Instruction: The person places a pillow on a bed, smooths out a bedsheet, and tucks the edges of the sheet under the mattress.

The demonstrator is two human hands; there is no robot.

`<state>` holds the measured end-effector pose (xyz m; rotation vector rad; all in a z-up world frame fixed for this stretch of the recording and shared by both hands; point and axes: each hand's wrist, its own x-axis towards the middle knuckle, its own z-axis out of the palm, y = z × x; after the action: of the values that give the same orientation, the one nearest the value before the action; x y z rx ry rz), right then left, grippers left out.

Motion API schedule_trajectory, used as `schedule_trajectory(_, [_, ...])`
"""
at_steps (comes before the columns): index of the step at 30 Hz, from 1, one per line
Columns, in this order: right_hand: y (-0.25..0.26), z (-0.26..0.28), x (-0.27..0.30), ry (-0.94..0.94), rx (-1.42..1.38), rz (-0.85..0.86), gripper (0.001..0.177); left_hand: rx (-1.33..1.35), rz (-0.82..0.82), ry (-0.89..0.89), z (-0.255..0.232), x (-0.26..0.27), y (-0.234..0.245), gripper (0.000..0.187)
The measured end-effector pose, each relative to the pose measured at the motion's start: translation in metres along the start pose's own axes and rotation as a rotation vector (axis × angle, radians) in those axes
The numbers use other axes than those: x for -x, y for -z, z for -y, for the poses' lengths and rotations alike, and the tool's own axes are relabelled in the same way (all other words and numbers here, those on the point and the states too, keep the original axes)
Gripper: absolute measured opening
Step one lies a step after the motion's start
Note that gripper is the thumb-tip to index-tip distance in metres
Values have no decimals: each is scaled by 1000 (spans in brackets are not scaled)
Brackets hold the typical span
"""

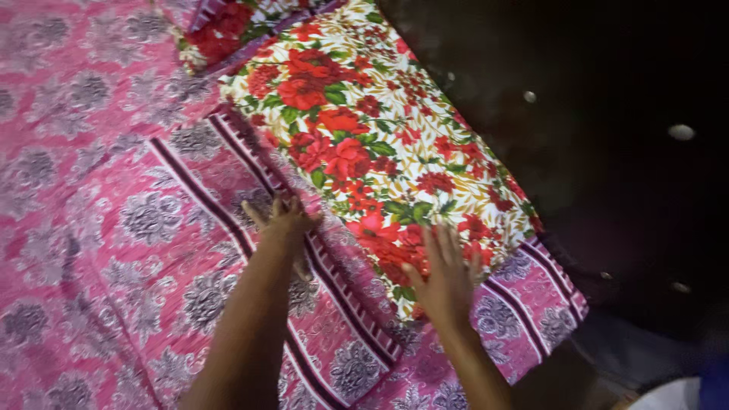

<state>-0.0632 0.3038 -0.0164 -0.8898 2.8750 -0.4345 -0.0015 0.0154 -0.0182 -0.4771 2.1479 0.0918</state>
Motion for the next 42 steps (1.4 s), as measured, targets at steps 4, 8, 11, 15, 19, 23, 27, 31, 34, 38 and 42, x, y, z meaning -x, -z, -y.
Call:
schedule_trajectory(4, [1,-6,32,-52,30,27,80,13,-83,-27,5,2,-7,139])
schedule_trajectory(8, [-3,7,60,-13,-133,-97,60,34,-62,-1,1,-9,-23,139])
schedule_trajectory(11, [-19,31,81,-56,-309,14,44,52,-494,31,-5,-12,-35,84])
schedule_trajectory(15, [-31,67,103,-238,-810,430,41,60,-327,54,-18,3,-34,87])
schedule_trajectory(19, [-33,86,102,-16,-601,247,60,370,-527,-32,-27,36,-56,70])
schedule_trajectory(23, [-32,101,91,-302,-545,574,70,711,-981,-8,-25,81,-104,60])
schedule_trajectory(27, [-21,126,94,-604,-679,795,57,880,-956,200,-8,148,-152,55])
schedule_trajectory(31, [15,155,105,-469,-1007,736,30,926,-856,414,10,181,-151,87])
schedule_trajectory(34, [62,191,101,-283,-1034,596,25,1066,-785,467,19,205,-121,93])
schedule_trajectory(38, [150,229,79,9,-1267,377,35,1495,-931,293,38,251,-55,85])
schedule_trajectory(42, [245,240,67,279,-1228,256,47,1775,-1111,-64,26,308,3,67])
